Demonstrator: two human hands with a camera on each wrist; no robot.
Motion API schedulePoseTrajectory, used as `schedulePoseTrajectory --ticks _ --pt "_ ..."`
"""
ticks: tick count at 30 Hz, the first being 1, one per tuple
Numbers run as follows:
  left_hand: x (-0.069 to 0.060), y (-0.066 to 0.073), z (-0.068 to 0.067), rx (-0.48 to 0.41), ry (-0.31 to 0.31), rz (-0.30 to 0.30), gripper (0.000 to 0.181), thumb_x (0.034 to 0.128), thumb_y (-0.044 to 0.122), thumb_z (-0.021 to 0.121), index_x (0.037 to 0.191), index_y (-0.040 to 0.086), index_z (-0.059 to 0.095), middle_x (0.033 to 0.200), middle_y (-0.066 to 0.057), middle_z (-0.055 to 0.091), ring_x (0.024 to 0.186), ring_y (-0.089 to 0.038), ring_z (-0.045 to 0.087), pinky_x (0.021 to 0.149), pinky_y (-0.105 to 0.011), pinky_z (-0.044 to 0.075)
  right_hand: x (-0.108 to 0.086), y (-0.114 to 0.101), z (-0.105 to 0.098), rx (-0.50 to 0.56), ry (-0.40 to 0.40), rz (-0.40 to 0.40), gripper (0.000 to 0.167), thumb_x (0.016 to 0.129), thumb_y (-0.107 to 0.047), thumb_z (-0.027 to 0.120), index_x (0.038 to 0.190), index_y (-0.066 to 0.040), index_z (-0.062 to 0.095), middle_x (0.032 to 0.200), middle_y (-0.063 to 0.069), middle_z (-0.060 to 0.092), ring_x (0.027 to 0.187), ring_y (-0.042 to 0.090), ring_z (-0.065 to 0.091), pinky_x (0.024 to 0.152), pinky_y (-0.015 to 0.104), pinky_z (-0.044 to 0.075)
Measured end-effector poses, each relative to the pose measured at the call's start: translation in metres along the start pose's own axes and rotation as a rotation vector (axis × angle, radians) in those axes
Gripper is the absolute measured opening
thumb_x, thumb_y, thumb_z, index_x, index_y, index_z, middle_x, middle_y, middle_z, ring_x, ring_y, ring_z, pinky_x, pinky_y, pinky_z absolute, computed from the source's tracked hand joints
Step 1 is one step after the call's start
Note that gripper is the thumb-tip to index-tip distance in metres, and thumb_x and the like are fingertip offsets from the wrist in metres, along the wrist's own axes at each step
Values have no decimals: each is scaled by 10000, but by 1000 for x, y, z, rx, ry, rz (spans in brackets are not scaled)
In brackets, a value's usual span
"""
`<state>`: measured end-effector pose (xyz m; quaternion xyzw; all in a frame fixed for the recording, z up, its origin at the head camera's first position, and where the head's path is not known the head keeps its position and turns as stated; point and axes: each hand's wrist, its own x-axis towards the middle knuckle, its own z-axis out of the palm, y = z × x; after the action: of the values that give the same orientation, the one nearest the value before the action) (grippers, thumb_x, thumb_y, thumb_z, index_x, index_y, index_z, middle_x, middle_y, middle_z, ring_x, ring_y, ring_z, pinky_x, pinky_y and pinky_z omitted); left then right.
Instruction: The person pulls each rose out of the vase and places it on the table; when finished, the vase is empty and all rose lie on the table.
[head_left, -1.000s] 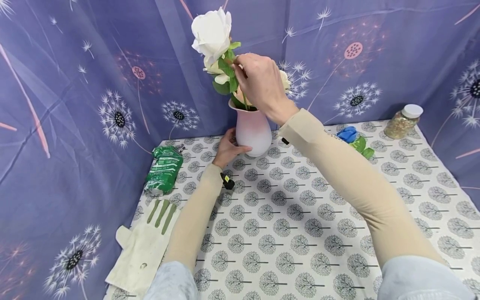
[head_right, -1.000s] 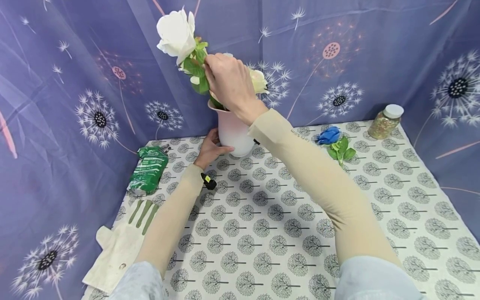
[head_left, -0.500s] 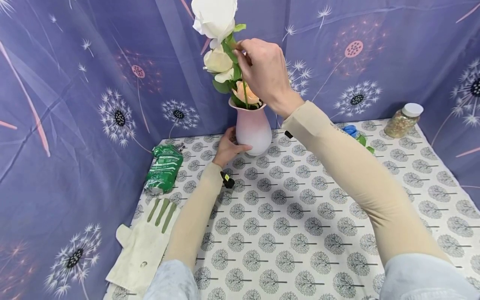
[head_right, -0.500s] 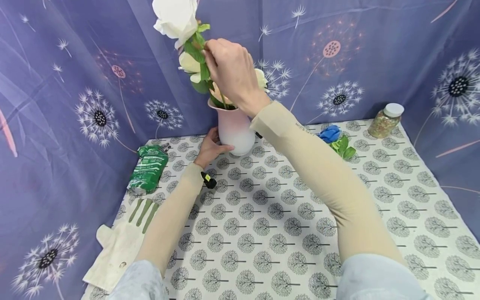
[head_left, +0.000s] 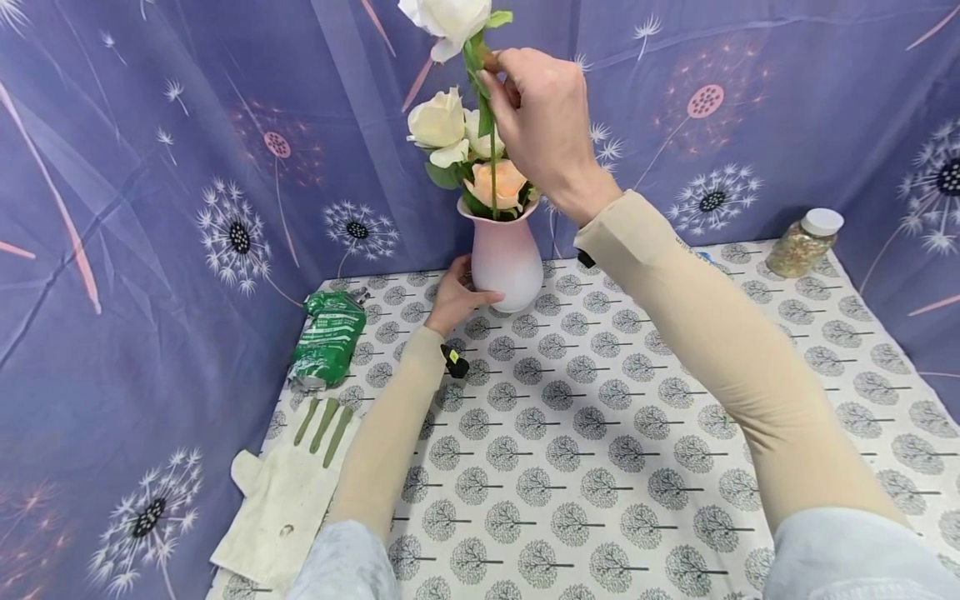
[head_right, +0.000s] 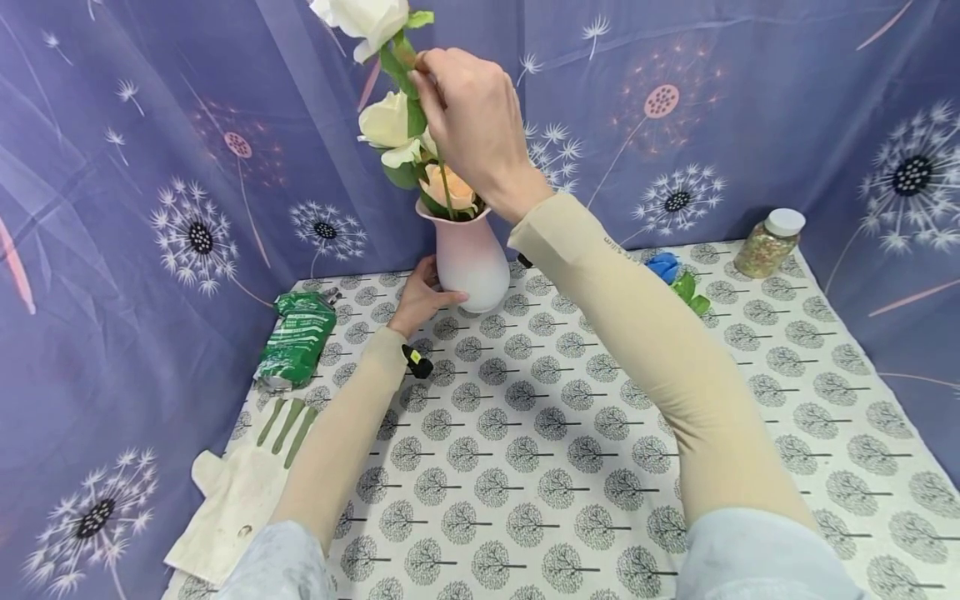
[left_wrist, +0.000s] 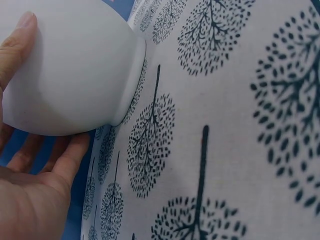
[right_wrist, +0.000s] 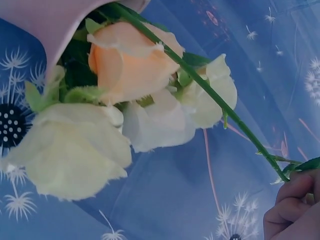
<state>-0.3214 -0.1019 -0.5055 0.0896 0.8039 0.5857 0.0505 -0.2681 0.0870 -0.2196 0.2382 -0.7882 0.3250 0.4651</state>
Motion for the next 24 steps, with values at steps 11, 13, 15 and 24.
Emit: schedulePoseTrajectory --ticks 11,13,15,24 --pt "0 -1 -2 -21 -5 -7 1030 818 127 966 1662 88 377 1634 -195 539 1450 -395 594 1206 -482 556 11 4 -11 -21 31 -56 358 1142 -187 549 1125 80 787 770 186 644 701 56 400 677 167 250" --pt "0 -1 -2 -26 -1 -3 1033 815 123 967 1661 83 375 1633 -201 536 1453 -404 588 1214 -493 548 13 4 -12 -18 40 -43 345 1137 -184 558 1121 67 793 777 189 655 705 29 393 681 162 251" --pt "-1 -1 -3 -25 2 -3 1032 814 126 968 1659 83 378 1629 -203 540 1448 -407 590 1214 -496 547 15 4 -13 -14 52 -26 327 1131 -179 568 1124 49 803 787 196 679 706 -30 376 685 152 254" --pt "0 -4 -3 -40 -1 -18 1045 807 123 974 1663 91 377 1631 -199 540 1436 -404 600 1202 -500 557 24 4 -20 40 160 33 265 1100 -133 599 1073 -60 853 753 141 715 657 -225 288 658 121 253"
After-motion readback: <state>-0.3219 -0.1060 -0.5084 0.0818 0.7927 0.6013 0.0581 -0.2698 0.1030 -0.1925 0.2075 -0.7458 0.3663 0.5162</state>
